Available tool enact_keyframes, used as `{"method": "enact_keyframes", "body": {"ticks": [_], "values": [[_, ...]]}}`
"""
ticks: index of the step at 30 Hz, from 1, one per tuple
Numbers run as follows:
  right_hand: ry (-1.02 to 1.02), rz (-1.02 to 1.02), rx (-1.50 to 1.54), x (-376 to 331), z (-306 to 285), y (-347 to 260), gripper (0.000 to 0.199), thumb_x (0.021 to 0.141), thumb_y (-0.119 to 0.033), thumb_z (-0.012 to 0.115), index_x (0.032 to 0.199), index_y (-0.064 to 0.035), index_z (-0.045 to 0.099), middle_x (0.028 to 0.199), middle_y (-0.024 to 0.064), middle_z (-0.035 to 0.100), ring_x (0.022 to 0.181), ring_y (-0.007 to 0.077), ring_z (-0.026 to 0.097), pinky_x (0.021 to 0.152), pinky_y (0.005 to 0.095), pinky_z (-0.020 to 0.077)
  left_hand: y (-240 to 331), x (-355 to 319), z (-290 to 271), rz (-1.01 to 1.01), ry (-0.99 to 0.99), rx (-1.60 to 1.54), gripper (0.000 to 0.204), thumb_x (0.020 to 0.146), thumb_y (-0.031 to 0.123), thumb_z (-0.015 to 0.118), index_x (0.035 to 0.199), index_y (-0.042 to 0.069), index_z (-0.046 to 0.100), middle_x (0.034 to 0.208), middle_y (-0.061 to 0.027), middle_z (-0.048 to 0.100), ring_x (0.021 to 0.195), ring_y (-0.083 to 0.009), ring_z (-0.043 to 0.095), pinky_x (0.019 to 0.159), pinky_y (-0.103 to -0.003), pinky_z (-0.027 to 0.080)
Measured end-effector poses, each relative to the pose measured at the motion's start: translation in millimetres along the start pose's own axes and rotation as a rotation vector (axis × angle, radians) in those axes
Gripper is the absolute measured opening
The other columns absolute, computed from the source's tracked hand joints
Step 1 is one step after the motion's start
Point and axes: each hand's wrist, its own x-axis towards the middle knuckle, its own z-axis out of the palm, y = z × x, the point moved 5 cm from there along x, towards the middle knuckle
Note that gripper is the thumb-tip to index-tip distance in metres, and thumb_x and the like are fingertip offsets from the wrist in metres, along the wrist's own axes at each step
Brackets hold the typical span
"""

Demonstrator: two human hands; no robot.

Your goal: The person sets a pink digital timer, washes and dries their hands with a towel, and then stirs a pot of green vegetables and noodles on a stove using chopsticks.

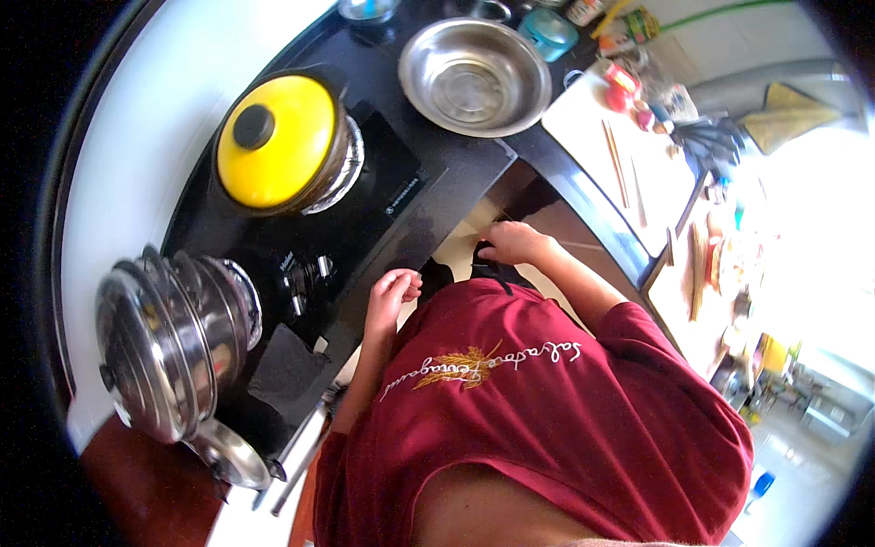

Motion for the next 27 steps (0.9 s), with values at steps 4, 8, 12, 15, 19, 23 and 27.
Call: {"method": "enact_keyframes", "body": {"ticks": [4,8,12,15,19,23,27], "values": [[0.172,0.104,0.094,-15.5,-3.9,17.5,0.034,0.080,-0.033,0.051,0.098,-0.0045,0.058,0.093,0.0167,0.059,0.091,0.0330,0.056,0.078,0.0404,0.0452,14.0,26.1,32.2,-0.020,-0.136,0.075,0.020,0.086,0.020,0.050,0.092,0.003,0.059,0.080,-0.0051,0.061,0.068,-0.0115,0.057,0.064,-0.024,0.045],[0.229,0.125,0.144,-15.9,14.3,20.6,0.032,0.080,-0.032,0.052,0.096,-0.0047,0.059,0.096,0.0159,0.060,0.090,0.0309,0.058,0.078,0.0388,0.0469,25.0,43.3,70.9,-0.046,-0.254,0.152,0.020,0.086,0.021,0.051,0.093,0.004,0.059,0.081,-0.0048,0.062,0.068,-0.0099,0.057,0.063,-0.022,0.044],[0.087,0.075,0.184,-17.1,38.9,13.7,0.038,0.081,-0.037,0.051,0.097,-0.0033,0.057,0.094,0.0181,0.060,0.087,0.0325,0.058,0.076,0.0393,0.0461,24.3,51.1,102.7,-0.071,-0.318,0.213,0.020,0.086,0.020,0.052,0.093,0.002,0.059,0.082,-0.0049,0.062,0.068,-0.0099,0.057,0.062,-0.022,0.044],[-0.028,0.083,0.195,-17.7,60.4,19.4,0.039,0.081,-0.037,0.051,0.098,-0.0032,0.057,0.095,0.0176,0.060,0.088,0.0313,0.059,0.076,0.0387,0.0467,17.6,50.3,121.3,-0.117,-0.333,0.185,0.020,0.086,0.020,0.052,0.093,0.002,0.059,0.082,-0.0057,0.062,0.067,-0.0103,0.057,0.063,-0.022,0.044],[-0.031,0.072,0.206,-24.2,67.6,35.0,0.038,0.080,-0.037,0.052,0.100,-0.0055,0.058,0.094,0.0149,0.062,0.090,0.0292,0.059,0.076,0.0383,0.0473,14.2,49.0,134.7,-0.151,-0.326,0.245,0.019,0.086,0.018,0.052,0.093,0.003,0.060,0.082,-0.0067,0.062,0.067,-0.0109,0.058,0.064,-0.022,0.045],[-0.065,0.053,0.206,-28.0,63.1,49.3,0.037,0.078,-0.037,0.056,0.096,-0.0057,0.062,0.095,0.0134,0.062,0.091,0.0290,0.059,0.075,0.0378,0.0479,6.7,56.2,135.7,-0.181,-0.257,0.245,0.021,0.086,0.019,0.052,0.097,0.003,0.058,0.083,-0.0072,0.062,0.068,-0.0116,0.058,0.064,-0.023,0.045],[-0.046,0.041,0.183,-38.0,57.1,76.3,0.035,0.077,-0.035,0.057,0.096,-0.0060,0.063,0.095,0.0135,0.063,0.092,0.0287,0.059,0.077,0.0378,0.0471,31.6,82.0,147.2,-0.086,-0.165,0.087,0.034,0.087,0.024,0.050,0.114,0.004,0.046,0.091,-0.0105,0.060,0.070,-0.0164,0.058,0.065,-0.027,0.046]]}}
